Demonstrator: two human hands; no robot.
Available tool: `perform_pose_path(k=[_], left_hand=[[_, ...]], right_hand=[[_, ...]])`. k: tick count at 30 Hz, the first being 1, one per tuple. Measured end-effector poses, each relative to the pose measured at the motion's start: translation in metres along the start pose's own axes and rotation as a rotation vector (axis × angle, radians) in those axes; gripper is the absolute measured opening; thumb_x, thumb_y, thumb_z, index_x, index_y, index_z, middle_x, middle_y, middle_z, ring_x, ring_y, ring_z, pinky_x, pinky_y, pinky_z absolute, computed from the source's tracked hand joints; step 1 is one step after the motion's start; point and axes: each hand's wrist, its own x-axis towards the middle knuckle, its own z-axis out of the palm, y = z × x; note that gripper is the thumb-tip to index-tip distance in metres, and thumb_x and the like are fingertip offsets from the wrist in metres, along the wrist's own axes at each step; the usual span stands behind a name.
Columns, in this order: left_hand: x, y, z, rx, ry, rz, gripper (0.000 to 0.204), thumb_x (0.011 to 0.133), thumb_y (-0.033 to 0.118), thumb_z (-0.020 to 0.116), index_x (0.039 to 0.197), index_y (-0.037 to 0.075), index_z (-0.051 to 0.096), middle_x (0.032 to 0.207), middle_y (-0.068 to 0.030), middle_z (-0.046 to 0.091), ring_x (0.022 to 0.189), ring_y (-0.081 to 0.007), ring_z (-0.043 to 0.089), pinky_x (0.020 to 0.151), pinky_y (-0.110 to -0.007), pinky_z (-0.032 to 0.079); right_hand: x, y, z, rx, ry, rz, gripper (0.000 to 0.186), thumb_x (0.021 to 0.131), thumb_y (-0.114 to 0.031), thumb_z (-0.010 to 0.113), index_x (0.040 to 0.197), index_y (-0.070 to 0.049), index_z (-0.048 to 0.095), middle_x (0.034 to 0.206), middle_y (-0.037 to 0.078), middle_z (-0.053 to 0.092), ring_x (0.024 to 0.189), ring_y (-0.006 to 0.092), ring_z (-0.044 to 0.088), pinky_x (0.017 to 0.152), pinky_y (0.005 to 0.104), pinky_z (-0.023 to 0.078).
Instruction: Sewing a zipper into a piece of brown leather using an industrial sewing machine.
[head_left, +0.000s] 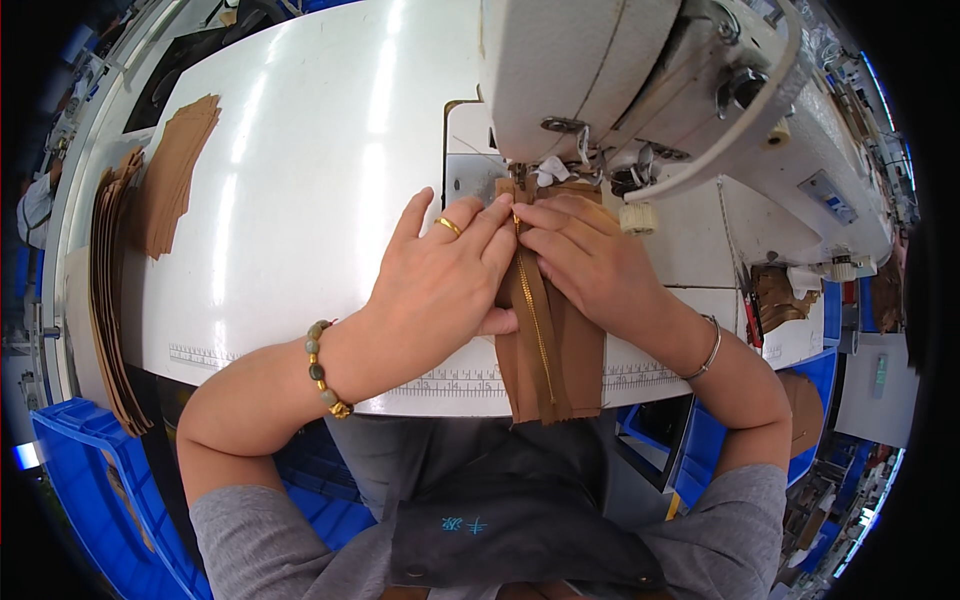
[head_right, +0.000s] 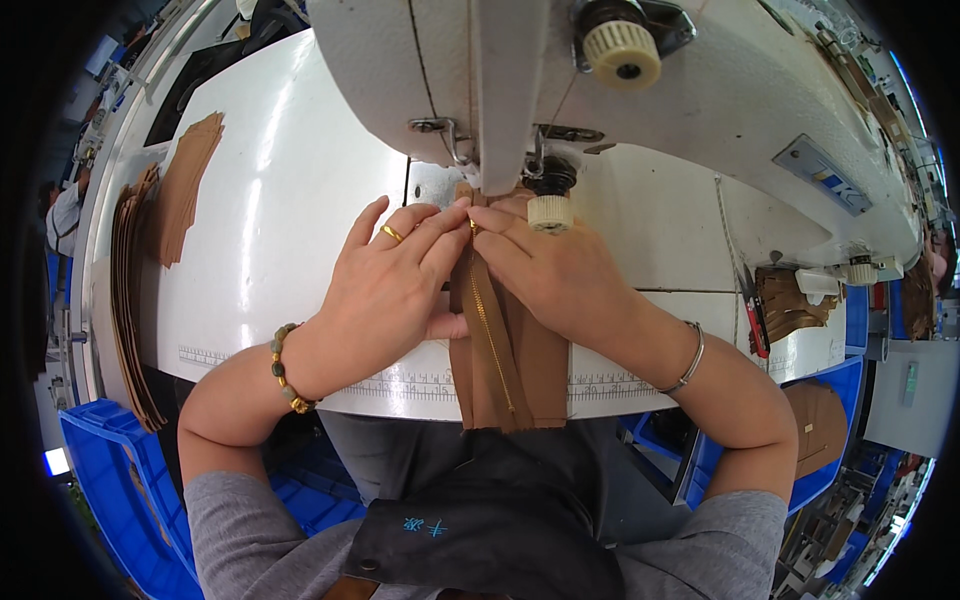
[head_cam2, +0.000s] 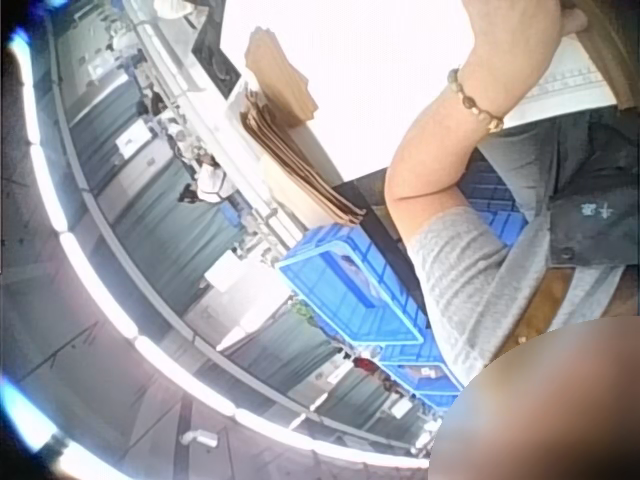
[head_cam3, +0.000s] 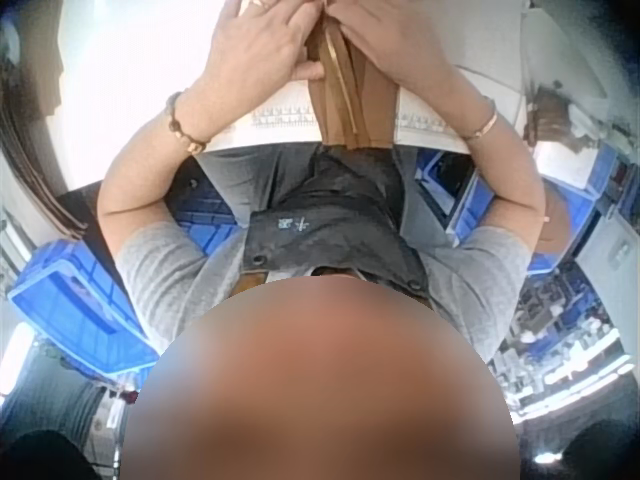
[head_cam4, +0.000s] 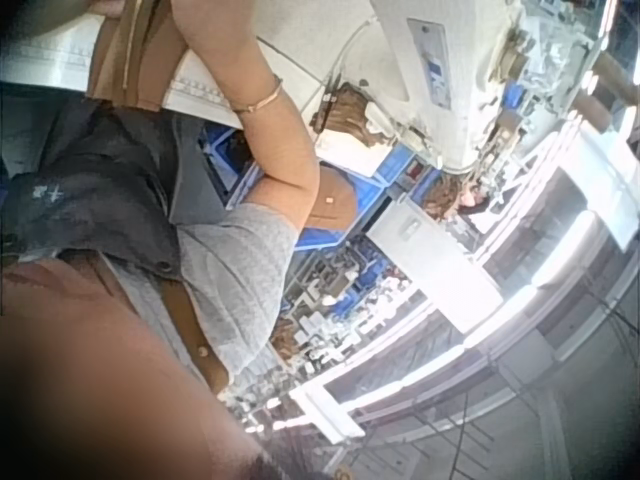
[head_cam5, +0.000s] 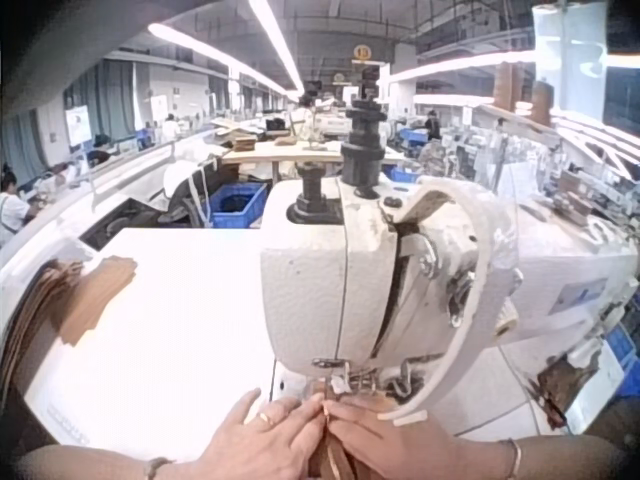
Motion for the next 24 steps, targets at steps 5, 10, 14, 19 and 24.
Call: perform_pose_path(k=[5, 10, 14, 19, 24], left_hand=[[0.000, -0.001, 0.000, -0.001, -0.012, -0.003, 0.093, 0.066, 0.040, 0.090, 0.144, 0.003, 0.055, 0.153, -0.0081, 0.059, 0.136, -0.0286, 0.056, 0.119, -0.056, 0.039], [0.001, -0.002, 0.000, -0.017, -0.008, 0.003, 0.091, 0.067, 0.040, 0.090, 0.142, 0.002, 0.058, 0.152, -0.0074, 0.059, 0.136, -0.0288, 0.055, 0.118, -0.056, 0.039], [0.000, -0.002, 0.000, 0.000, 0.008, 0.009, 0.088, 0.066, 0.041, 0.090, 0.139, 0.001, 0.061, 0.151, -0.0074, 0.060, 0.136, -0.0306, 0.055, 0.117, -0.054, 0.040], [0.000, -0.003, 0.002, 0.000, 0.038, 0.034, 0.090, 0.065, 0.041, 0.090, 0.139, 0.000, 0.061, 0.150, -0.0094, 0.060, 0.136, -0.0309, 0.055, 0.117, -0.051, 0.042], [-0.002, 0.002, 0.002, 0.003, 0.040, 0.038, 0.091, 0.064, 0.041, 0.090, 0.139, -0.001, 0.061, 0.151, -0.0107, 0.060, 0.136, -0.0302, 0.055, 0.116, -0.050, 0.042]], right_hand=[[0.000, 0.005, 0.001, -0.012, 0.047, -0.087, 0.022, 0.090, -0.013, 0.068, 0.109, -0.002, 0.068, 0.129, 0.013, 0.072, 0.106, 0.0274, 0.075, 0.078, 0.0376, 0.062], [-0.004, 0.000, -0.004, 0.014, -0.025, -0.013, 0.028, 0.089, -0.015, 0.071, 0.115, -0.003, 0.068, 0.131, 0.013, 0.070, 0.111, 0.0279, 0.073, 0.085, 0.0395, 0.060], [-0.007, -0.005, -0.010, 0.011, -0.065, 0.082, 0.047, 0.086, -0.018, 0.080, 0.128, -0.003, 0.065, 0.137, 0.011, 0.066, 0.121, 0.0294, 0.068, 0.097, 0.0424, 0.055], [-0.006, -0.005, -0.009, -0.012, -0.077, 0.071, 0.054, 0.084, -0.020, 0.082, 0.132, -0.003, 0.064, 0.137, 0.011, 0.065, 0.123, 0.0318, 0.067, 0.098, 0.0419, 0.054], [-0.012, -0.008, -0.009, -0.068, -0.138, 0.082, 0.056, 0.083, -0.024, 0.082, 0.132, -0.002, 0.067, 0.137, 0.014, 0.066, 0.122, 0.0290, 0.066, 0.100, 0.0422, 0.054]])
